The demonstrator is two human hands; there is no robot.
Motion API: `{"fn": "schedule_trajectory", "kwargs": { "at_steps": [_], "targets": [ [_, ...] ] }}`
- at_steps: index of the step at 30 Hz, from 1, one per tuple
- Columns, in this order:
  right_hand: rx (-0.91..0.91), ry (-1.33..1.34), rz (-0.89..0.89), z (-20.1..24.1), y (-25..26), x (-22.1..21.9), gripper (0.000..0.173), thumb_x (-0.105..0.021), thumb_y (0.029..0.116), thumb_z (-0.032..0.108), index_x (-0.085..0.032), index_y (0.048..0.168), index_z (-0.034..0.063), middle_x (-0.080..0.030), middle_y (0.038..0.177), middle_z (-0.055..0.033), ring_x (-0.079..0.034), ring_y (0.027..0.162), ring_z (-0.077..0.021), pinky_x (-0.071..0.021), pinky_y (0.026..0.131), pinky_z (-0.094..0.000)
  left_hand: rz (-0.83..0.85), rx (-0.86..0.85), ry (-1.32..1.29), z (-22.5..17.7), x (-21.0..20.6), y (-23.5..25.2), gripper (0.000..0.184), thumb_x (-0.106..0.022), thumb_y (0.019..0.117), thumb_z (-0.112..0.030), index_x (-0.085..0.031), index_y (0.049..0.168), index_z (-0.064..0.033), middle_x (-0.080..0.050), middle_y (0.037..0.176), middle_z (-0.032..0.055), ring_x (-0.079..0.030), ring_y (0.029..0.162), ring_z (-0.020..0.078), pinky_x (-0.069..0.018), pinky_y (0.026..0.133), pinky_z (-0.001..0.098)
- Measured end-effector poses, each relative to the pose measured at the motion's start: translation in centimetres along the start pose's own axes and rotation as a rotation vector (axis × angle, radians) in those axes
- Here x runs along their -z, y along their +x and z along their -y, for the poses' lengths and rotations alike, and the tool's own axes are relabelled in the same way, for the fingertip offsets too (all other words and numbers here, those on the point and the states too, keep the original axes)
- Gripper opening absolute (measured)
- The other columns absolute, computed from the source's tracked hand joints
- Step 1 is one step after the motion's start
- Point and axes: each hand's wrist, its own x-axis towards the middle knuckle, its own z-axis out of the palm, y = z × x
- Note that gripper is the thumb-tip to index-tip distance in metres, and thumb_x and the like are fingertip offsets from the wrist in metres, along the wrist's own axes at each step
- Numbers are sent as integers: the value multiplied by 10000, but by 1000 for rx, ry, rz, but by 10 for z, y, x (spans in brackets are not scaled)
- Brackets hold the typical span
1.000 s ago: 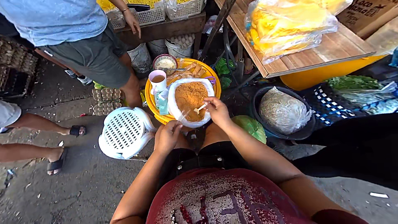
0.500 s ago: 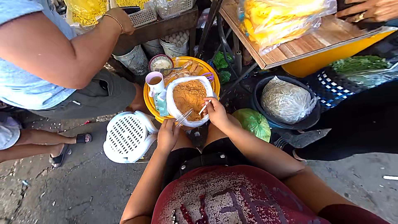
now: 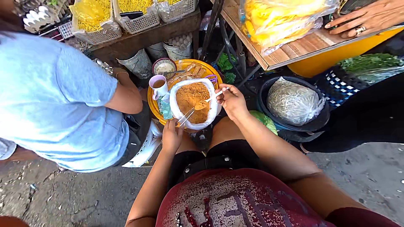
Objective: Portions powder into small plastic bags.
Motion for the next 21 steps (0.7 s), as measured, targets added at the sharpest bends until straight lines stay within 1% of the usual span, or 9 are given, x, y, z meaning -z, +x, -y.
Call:
{"fn": "schedule_trajectory", "kwargs": {
  "at_steps": [5, 8, 12, 14, 16, 17, 19, 21],
  "targets": [
    [-40, 48, -3, 7, 4, -6, 228, -394, 1113, 129, -537, 1282, 78, -676, 967, -8, -629, 695, -57, -547, 660, -218, 7, 17, -13, -4, 1, 2, 431, -635, 1002, -305, -645, 1235, 57, -678, 1104, 207, -667, 927, 298, -555, 870, 441],
    [-105, 20, 55, 0, 1, -12, 247, -395, 1119, 166, -535, 1308, 88, -671, 996, -12, -624, 718, -59, -536, 667, -224, 23, 30, -63, -10, 2, 3, 447, -632, 1004, -322, -635, 1245, 54, -669, 1113, 204, -662, 948, 282, -554, 881, 427],
    [-135, -31, 153, -8, -5, -27, 256, -404, 1115, 156, -533, 1322, 76, -678, 987, -27, -632, 725, -75, -540, 668, -240, 59, 79, -176, -16, 2, 7, 454, -621, 1013, -320, -618, 1262, 60, -663, 1158, 204, -660, 982, 248, -547, 898, 388],
    [-90, -76, 278, -9, -11, -36, 253, -390, 1111, 127, -546, 1298, 57, -681, 1004, -41, -638, 765, -87, -543, 705, -256, 62, 89, -218, -17, 0, 9, 466, -640, 1001, -333, -608, 1248, 60, -661, 1116, 181, -649, 959, 217, -542, 886, 368],
    [-10, -152, 421, -4, -18, -42, 268, -372, 1101, 98, -570, 1266, 24, -680, 1013, -51, -636, 797, -88, -542, 737, -262, 60, 104, -236, -18, 0, 10, 490, -667, 985, -317, -591, 1273, 72, -659, 1091, 181, -641, 936, 213, -536, 880, 367],
    [34, -186, 485, 1, -20, -44, 270, -369, 1099, 99, -579, 1250, 24, -677, 1018, -49, -634, 811, -86, -540, 751, -263, 58, 111, -236, -18, 0, 11, 488, -666, 986, -308, -585, 1281, 72, -656, 1092, 184, -638, 938, 216, -532, 887, 371],
    [151, -224, 560, 10, -19, -40, 276, -379, 1089, 113, -602, 1232, 34, -680, 1017, -39, -633, 833, -84, -539, 767, -267, 53, 127, -230, -16, 1, 13, 457, -638, 1005, -279, -582, 1291, 73, -657, 1149, 215, -654, 1005, 246, -531, 942, 389],
    [299, -226, 552, 18, -12, -31, 300, -377, 1072, 125, -610, 1235, 27, -675, 1025, -33, -633, 850, -88, -549, 785, -289, 43, 143, -218, -15, 3, 14, 407, -606, 1025, -238, -591, 1287, 73, -653, 1208, 235, -660, 1080, 272, -526, 990, 402]
  ]
}}
